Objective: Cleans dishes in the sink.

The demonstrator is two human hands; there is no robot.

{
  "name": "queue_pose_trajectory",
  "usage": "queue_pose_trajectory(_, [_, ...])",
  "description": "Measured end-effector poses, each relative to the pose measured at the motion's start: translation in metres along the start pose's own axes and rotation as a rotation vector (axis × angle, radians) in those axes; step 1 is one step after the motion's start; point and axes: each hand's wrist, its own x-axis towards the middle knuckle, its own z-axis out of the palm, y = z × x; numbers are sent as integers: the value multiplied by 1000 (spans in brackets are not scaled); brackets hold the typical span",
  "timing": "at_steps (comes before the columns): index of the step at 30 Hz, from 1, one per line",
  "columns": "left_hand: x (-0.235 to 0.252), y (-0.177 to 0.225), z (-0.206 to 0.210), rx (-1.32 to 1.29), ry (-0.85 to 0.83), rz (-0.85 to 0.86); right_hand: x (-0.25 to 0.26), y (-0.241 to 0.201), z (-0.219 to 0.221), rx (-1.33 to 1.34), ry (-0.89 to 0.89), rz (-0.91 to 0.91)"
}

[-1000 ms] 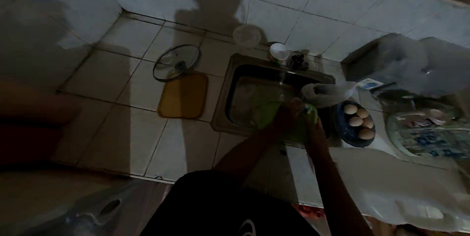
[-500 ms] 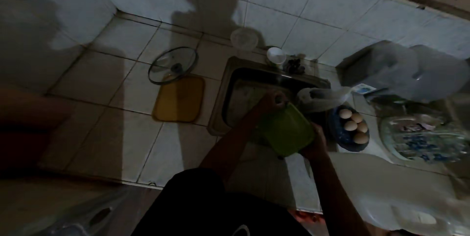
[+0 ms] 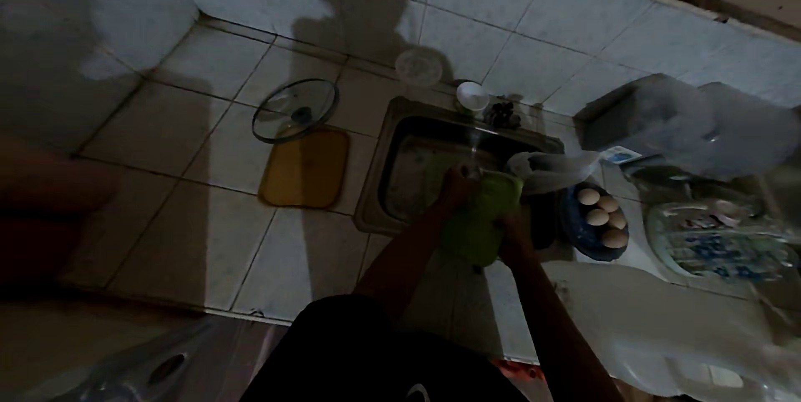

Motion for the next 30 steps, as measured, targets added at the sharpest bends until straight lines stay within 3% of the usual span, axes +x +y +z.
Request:
queue_pose_trajectory(2, [0,6,-4,-7,-16,48,-2,-4,-3,120,-88,77])
queue_pose_trajectory(4, [0,15,-11,99,-146,257,2,-14,-15,248,-195,154])
queue_pose_trajectory(8, [-4,28,-2,282,-480,678,10,-17,-26,117,-206,118])
queue_pose_trajectory(10, [-8,31,-3,295,-444,589,8,-17,-18,57,-106,82])
queue_pose_trajectory(13, [6,4,-8,221,-166,468,-1,-23,-6,32,111,47])
queue_pose_trajectory(15, [11,-13,-18,170,-52,371,-8,-24,-4,35,161,42])
queue_pose_trajectory(17, [11,-11,-27,107,-10,154,-10,-19,-2,61,172,24])
queue_pose_trajectory(19, [14,-11,-28,33,18,45,-9,-8,-1,93,141,23])
queue_pose_trajectory(22, [9,-2,-31,94,3,141,-8,-11,-15,85,-48,121])
queue_pose_trajectory(26, [-5,22,-27,311,-274,543,7,-22,-33,-115,-312,154])
queue_pose_trajectory(28, [-5,31,-19,327,-339,624,10,-25,-26,-204,-266,94])
queue_pose_trajectory(30, [-2,31,-17,231,-265,544,8,-26,-14,-256,-152,36])
